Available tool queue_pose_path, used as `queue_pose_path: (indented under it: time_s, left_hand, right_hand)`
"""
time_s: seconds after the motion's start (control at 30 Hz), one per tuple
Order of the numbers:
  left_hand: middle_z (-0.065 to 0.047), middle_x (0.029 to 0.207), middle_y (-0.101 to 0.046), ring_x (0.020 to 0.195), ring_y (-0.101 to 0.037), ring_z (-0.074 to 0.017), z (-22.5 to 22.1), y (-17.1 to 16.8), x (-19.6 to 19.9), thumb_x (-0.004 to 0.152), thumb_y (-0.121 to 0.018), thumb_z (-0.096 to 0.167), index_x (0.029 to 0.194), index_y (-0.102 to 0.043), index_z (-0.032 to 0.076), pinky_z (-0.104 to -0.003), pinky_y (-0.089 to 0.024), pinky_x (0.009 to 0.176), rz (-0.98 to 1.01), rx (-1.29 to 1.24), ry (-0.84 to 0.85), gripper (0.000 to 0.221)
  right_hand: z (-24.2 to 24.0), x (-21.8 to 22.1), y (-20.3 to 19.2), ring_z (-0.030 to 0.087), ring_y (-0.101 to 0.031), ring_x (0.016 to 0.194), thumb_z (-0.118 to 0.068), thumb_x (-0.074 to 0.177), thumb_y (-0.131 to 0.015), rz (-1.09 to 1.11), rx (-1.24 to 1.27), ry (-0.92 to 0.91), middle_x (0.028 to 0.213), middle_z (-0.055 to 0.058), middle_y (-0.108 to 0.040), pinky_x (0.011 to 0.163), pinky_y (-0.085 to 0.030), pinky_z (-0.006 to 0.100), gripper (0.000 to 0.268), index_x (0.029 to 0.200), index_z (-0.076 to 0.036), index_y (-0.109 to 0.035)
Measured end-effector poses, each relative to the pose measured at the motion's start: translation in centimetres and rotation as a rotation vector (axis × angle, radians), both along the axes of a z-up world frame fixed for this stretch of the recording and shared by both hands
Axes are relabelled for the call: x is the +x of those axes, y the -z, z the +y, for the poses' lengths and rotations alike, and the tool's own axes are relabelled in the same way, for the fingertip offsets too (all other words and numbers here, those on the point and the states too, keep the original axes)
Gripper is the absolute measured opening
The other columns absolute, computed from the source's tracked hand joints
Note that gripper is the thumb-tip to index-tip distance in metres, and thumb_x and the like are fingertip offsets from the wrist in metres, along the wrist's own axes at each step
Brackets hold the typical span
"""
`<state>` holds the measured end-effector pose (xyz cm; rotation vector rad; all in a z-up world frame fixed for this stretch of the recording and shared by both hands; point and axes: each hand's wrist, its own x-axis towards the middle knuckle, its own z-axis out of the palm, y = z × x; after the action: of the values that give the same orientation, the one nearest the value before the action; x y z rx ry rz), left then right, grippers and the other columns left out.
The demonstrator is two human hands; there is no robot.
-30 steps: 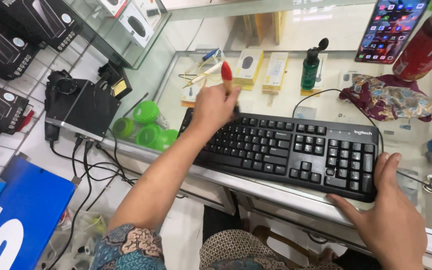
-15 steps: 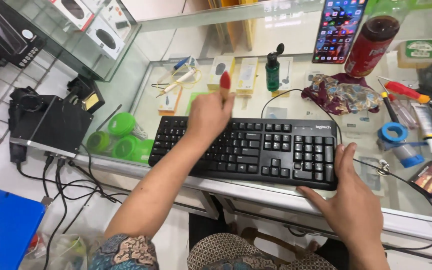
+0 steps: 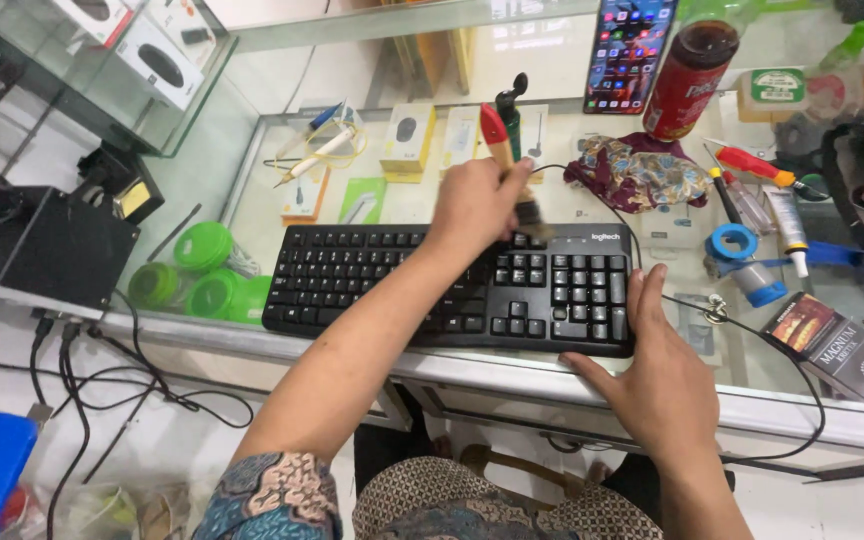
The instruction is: Cleaning a computer keyboard using a paintbrush and a small tool
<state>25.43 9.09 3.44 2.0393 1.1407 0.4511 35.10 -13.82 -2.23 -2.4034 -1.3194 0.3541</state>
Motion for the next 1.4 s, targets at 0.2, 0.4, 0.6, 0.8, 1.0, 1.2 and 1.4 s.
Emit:
queue_pose_path:
  time_s: [0.2, 0.4, 0.6, 0.8, 1.0, 1.2, 1.4]
  left_hand:
    - [0.002, 0.058, -0.061, 0.043, -0.054, -0.0088, -1.1, -1.7, 0.2, 0.112, -0.051, 0.03, 0.081, -0.065, 0.012, -0.019, -0.045, 0.036, 0.313, 0.216, 0.254, 0.039]
    - [-0.008, 0.067, -0.066, 0.061, -0.061, -0.0294, -1.6, -0.4, 0.3, 0.092, -0.052, 0.026, 0.069, -0.064, 0.013, -0.044, -0.045, 0.064, 0.051, 0.361, 0.371, 0.029]
    - [0.0, 0.059, -0.07, 0.055, -0.061, -0.0131, -2.7, -1.9, -2.4, 0.094, -0.054, 0.03, 0.083, -0.079, 0.02, -0.029, -0.047, 0.059, 0.061, 0.082, 0.351, 0.03]
    - [-0.001, 0.058, -0.071, 0.052, -0.069, -0.0133, -4.6, -2.3, -3.9, 0.096, -0.05, 0.026, 0.074, -0.076, 0.02, -0.027, -0.048, 0.059, 0.115, 0.029, 0.367, 0.034]
    - [-0.003, 0.068, -0.075, 0.055, -0.07, -0.0121, -2.7, -3.2, -5.7, 0.102, -0.054, 0.024, 0.079, -0.073, 0.012, -0.028, -0.057, 0.058, 0.046, 0.052, 0.293, 0.033]
    - [-0.016, 0.063, -0.065, 0.061, -0.061, -0.0342, -2.3, -2.6, -4.8, 0.096, -0.059, 0.034, 0.069, -0.063, 0.008, -0.047, -0.042, 0.062, 0.466, 0.252, 0.608, 0.038]
    - [-0.011, 0.07, -0.071, 0.067, -0.069, -0.0303, -2.9, -3.5, -3.5, 0.105, -0.058, 0.038, 0.078, -0.068, 0.009, -0.046, -0.053, 0.064, 0.577, 0.334, 0.634, 0.04]
  right_hand:
    - [-0.4, 0.3, 1.9, 0.031, -0.061, 0.13, -0.064, 0.07, -0.08, -0.097, 0.104, -0.027, 0.166, 0.004, -0.044, 0.073, -0.06, 0.054, 0.134, 0.168, -0.009, -0.006]
    - [-0.3, 0.1, 0.9, 0.028, -0.057, 0.135, -0.062, 0.07, -0.082, -0.04, 0.061, -0.009, 0.168, 0.002, -0.041, 0.076, -0.058, 0.055, 0.136, 0.167, -0.009, -0.002]
    - [-0.2, 0.1, 0.9, 0.034, -0.062, 0.126, -0.064, 0.071, -0.081, -0.074, 0.049, -0.011, 0.168, 0.007, -0.041, 0.072, -0.059, 0.055, 0.136, 0.167, -0.008, -0.003]
    - [-0.3, 0.2, 1.3, 0.033, -0.061, 0.129, -0.063, 0.07, -0.082, -0.069, 0.075, -0.013, 0.169, 0.008, -0.04, 0.074, -0.058, 0.055, 0.135, 0.166, -0.008, -0.004]
    - [-0.4, 0.1, 1.2, 0.033, -0.058, 0.135, -0.06, 0.072, -0.083, -0.065, 0.096, -0.027, 0.168, 0.002, -0.044, 0.074, -0.057, 0.057, 0.138, 0.165, -0.006, 0.004]
    - [-0.4, 0.0, 1.2, 0.033, -0.058, 0.135, -0.06, 0.07, -0.083, -0.079, 0.103, -0.016, 0.168, 0.003, -0.045, 0.078, -0.056, 0.057, 0.139, 0.166, -0.006, 0.002]
    - [-0.3, -0.1, 0.9, 0.034, -0.057, 0.135, -0.06, 0.071, -0.081, -0.037, 0.066, 0.007, 0.169, 0.001, -0.043, 0.081, -0.056, 0.057, 0.139, 0.166, -0.01, 0.006]
